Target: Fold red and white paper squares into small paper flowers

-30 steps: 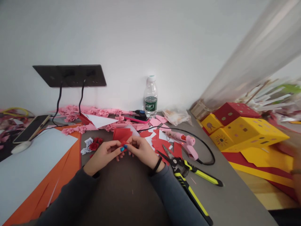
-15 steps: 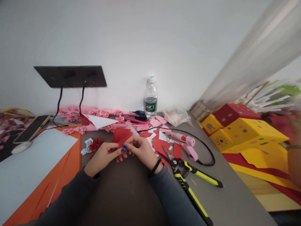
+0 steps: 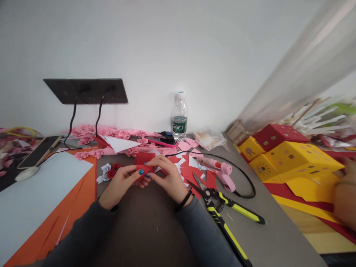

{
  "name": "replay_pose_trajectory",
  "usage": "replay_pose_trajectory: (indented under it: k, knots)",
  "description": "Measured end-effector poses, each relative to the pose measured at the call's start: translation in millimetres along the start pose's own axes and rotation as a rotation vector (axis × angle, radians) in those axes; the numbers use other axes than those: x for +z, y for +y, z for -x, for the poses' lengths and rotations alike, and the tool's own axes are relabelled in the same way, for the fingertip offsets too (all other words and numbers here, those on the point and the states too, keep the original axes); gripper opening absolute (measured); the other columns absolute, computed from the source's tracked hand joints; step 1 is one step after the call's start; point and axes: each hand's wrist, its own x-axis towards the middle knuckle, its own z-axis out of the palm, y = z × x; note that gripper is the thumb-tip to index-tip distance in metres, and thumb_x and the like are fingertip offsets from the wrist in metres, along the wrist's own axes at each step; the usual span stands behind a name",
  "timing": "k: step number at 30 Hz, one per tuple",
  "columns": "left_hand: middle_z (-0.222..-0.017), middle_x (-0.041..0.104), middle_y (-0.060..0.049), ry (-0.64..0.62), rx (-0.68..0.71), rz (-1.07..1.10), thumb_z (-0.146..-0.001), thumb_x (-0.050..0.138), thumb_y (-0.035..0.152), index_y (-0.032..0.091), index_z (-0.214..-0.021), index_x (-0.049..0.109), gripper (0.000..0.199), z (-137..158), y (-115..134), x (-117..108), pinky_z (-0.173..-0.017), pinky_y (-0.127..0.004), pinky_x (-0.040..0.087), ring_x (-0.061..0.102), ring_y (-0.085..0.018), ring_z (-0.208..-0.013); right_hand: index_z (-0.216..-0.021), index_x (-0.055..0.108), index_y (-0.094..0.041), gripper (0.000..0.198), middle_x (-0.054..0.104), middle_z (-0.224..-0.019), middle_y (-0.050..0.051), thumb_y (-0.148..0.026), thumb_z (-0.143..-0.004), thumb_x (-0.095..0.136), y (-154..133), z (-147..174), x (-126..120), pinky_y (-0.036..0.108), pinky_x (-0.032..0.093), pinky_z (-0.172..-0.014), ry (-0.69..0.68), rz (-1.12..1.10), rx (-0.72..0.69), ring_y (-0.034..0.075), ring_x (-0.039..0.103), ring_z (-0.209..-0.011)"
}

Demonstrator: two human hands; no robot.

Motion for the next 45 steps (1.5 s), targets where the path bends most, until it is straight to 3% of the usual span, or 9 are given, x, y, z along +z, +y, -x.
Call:
replay_pose_trajectory:
  k: [8, 13, 19, 27, 32, 38, 45]
  knots:
    - [-0.081, 0.075, -0.007, 0.071, 0.040, -0.035, -0.084, 0.066, 0.041, 0.012, -0.094, 0.077, 0.033, -3, -5, 0, -0.067, -0.025, 0.055, 0.065, -0.015, -0.069, -0.100, 0.071, -0.024, 0.013, 0.062, -0.100, 0.008, -0.028, -0.088, 0.067, -3, 0, 2, 0.038, 0.051, -0.086, 0.028, 0.061, -0.010, 0.023, 0.061, -0.096]
    - [-0.072, 0.072, -0.005, 0.069, 0.032, 0.000, -0.083, 0.068, 0.039, 0.012, -0.098, 0.076, 0.032, -2, -2, 2, -0.069, -0.025, 0.053, 0.065, -0.015, -0.069, -0.090, 0.071, -0.022, 0.007, 0.062, -0.096, 0.007, -0.023, -0.089, 0.064, -3, 1, 3, 0.036, 0.052, -0.081, 0.050, 0.091, -0.032, 0.021, 0.062, -0.092]
    - [-0.082, 0.074, -0.009, 0.028, 0.006, 0.020, -0.086, 0.064, 0.042, 0.012, -0.096, 0.076, 0.034, -2, -6, 1, -0.067, -0.027, 0.052, 0.065, -0.016, -0.070, -0.082, 0.068, -0.021, 0.010, 0.063, -0.091, 0.006, -0.020, -0.090, 0.062, -6, 0, 3, 0.034, 0.051, -0.077, 0.086, 0.110, -0.021, 0.021, 0.062, -0.086]
    - [-0.086, 0.075, -0.007, 0.000, 0.041, -0.029, -0.082, 0.069, 0.027, 0.013, -0.107, 0.070, 0.029, 0, -2, 4, -0.073, -0.025, 0.052, 0.067, -0.016, -0.077, -0.080, 0.059, -0.021, 0.012, 0.060, -0.087, 0.005, -0.016, -0.090, 0.057, -8, 0, 8, 0.033, 0.047, -0.077, 0.136, 0.100, -0.003, 0.020, 0.059, -0.084]
    - [-0.090, 0.075, -0.007, 0.074, 0.094, -0.049, -0.078, 0.070, 0.024, 0.013, -0.098, 0.071, 0.022, -1, -2, 7, -0.074, -0.023, 0.052, 0.067, -0.017, -0.084, -0.079, 0.059, -0.021, 0.013, 0.059, -0.091, 0.005, -0.010, -0.086, 0.058, -8, 2, 14, 0.033, 0.046, -0.080, 0.207, 0.129, 0.000, 0.020, 0.058, -0.089]
    - [-0.069, 0.070, -0.002, 0.140, 0.093, -0.094, -0.078, 0.073, 0.028, 0.013, -0.091, 0.075, 0.020, -2, -6, 7, -0.059, -0.019, 0.046, 0.060, -0.011, -0.062, -0.078, 0.057, -0.021, 0.015, 0.058, -0.087, 0.004, -0.008, -0.084, 0.058, -10, 2, 18, 0.032, 0.045, -0.078, 0.223, 0.087, -0.002, 0.019, 0.057, -0.086]
    - [-0.074, 0.073, -0.003, 0.145, 0.036, 0.050, -0.077, 0.075, 0.032, 0.014, -0.089, 0.076, 0.022, -2, -10, 9, -0.064, -0.020, 0.051, 0.064, -0.012, -0.065, -0.085, 0.054, -0.022, 0.012, 0.057, -0.087, 0.002, -0.011, -0.087, 0.056, -6, 4, 20, 0.032, 0.045, -0.077, 0.211, -0.038, 0.039, 0.018, 0.056, -0.085]
